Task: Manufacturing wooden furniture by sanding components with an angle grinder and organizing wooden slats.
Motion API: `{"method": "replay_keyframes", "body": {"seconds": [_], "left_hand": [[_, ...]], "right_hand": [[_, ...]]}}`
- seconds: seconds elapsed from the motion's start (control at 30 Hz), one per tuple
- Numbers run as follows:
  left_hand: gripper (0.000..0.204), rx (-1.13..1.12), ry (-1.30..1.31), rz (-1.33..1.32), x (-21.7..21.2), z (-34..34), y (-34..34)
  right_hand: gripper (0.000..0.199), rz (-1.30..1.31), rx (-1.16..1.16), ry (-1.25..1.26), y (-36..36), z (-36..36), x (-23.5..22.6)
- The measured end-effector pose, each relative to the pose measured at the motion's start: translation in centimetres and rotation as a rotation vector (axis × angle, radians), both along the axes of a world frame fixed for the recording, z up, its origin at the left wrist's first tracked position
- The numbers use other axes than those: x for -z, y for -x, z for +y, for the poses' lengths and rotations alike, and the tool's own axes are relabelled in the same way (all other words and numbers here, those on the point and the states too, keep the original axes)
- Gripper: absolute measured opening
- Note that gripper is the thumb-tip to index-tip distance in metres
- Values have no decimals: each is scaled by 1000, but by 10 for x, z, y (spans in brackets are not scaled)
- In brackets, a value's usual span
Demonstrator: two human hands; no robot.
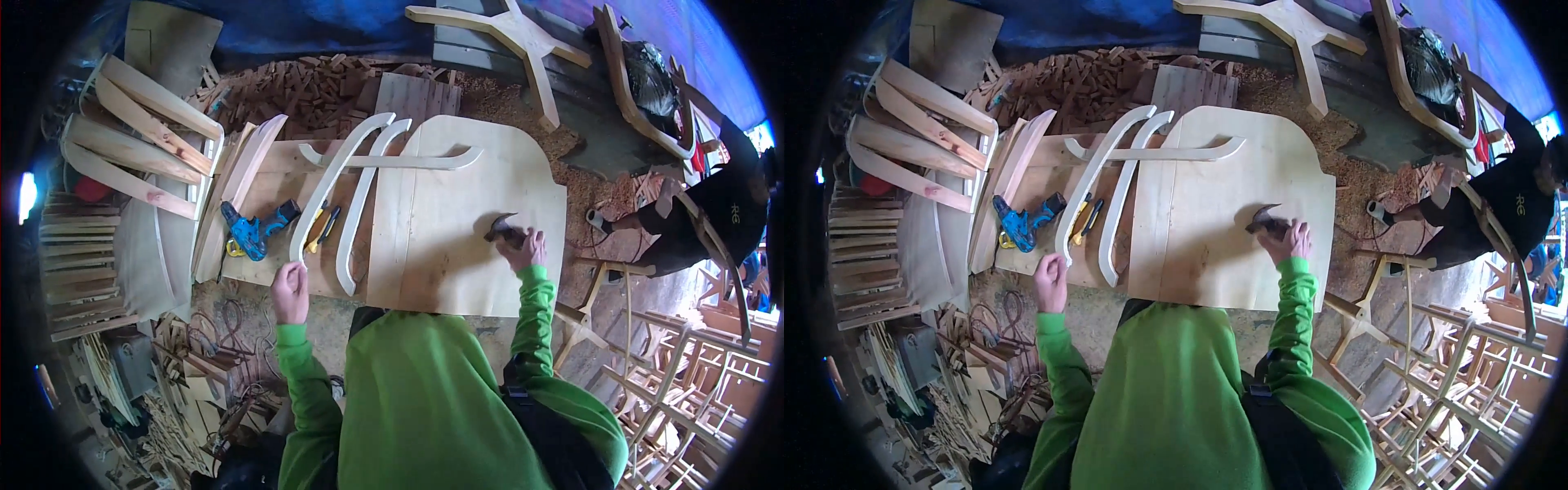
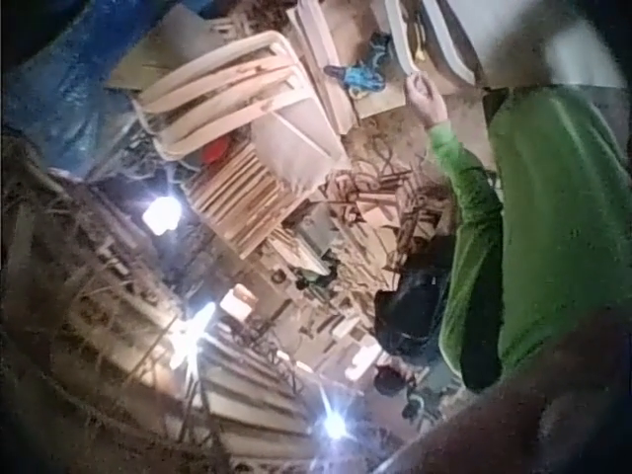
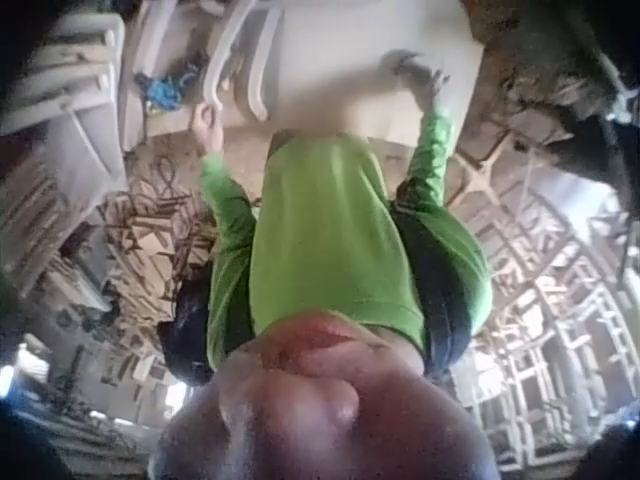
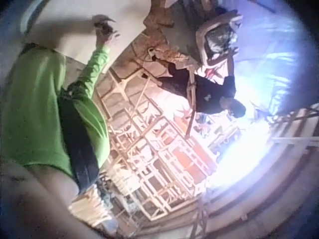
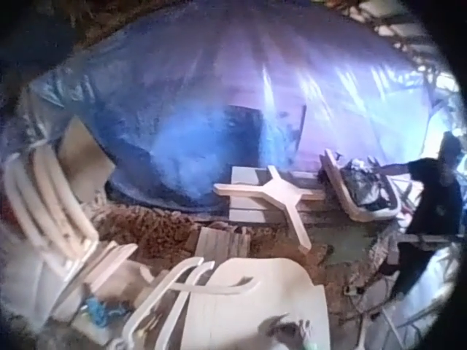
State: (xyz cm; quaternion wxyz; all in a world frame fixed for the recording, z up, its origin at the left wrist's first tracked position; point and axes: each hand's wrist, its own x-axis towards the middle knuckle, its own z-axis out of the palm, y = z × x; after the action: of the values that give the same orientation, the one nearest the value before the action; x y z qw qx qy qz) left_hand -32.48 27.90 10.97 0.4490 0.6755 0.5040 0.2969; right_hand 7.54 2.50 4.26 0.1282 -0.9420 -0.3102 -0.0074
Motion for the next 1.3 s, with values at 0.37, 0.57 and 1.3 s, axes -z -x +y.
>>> {"method": "replay_keyframes", "body": {"seconds": [0.37, 0.57, 1.3], "left_hand": [[13, 165, -72, 197, 0, -42, -46], [13, -107, -77, 144, 14, -53, 43], [25, -789, 215, 101, 54, 12, 505]], "right_hand": [[49, 219, -66, -33, 17, -26, 18], [50, 269, -131, 198, 11, -11, -5], [52, 769, -1177, 536, 545, 350, -116]]}}
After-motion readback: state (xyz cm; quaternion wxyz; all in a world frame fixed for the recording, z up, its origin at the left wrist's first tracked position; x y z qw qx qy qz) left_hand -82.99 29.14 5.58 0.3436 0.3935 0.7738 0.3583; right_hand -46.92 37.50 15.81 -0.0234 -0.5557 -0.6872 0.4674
